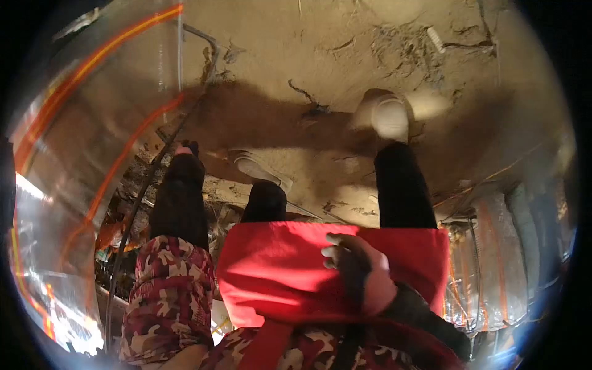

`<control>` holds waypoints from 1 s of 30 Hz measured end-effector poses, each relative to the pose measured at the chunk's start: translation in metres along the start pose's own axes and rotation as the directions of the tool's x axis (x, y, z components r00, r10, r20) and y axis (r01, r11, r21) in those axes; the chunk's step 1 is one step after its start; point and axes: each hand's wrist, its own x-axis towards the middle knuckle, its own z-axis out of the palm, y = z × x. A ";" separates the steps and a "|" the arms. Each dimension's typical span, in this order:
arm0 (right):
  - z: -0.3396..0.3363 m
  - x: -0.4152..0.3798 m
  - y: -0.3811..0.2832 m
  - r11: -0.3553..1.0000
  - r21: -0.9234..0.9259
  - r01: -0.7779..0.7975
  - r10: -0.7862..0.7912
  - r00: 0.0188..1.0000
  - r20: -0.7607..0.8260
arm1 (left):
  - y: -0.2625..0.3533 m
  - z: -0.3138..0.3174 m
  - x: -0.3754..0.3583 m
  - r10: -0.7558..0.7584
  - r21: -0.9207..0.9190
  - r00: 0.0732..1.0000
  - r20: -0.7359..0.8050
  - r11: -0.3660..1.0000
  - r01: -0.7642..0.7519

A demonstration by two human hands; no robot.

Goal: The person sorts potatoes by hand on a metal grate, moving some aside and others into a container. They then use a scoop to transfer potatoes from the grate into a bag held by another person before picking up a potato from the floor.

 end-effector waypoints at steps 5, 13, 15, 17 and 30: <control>-0.011 0.004 -0.029 0.964 -0.266 -0.002 -0.044 0.985 -0.166 | 0.064 -0.055 0.032 -0.079 0.214 0.994 0.078 0.975 0.061; -0.006 0.020 -0.037 0.540 -0.786 0.301 -0.256 0.948 0.188 | 0.048 -0.077 0.082 0.044 0.245 0.999 0.016 0.968 -0.047; 0.004 0.020 -0.040 0.769 -0.637 0.051 -0.121 0.990 -0.067 | 0.049 -0.084 0.088 0.062 0.254 0.998 0.008 0.965 -0.062; 0.007 0.023 -0.040 0.809 -0.587 0.037 -0.116 0.988 -0.098 | 0.052 -0.088 0.094 0.085 0.254 0.996 -0.003 0.964 -0.081; 0.021 0.030 -0.051 0.833 -0.539 -0.122 0.031 0.984 -0.175 | 0.065 -0.085 0.093 0.208 0.274 0.974 -0.087 0.945 -0.177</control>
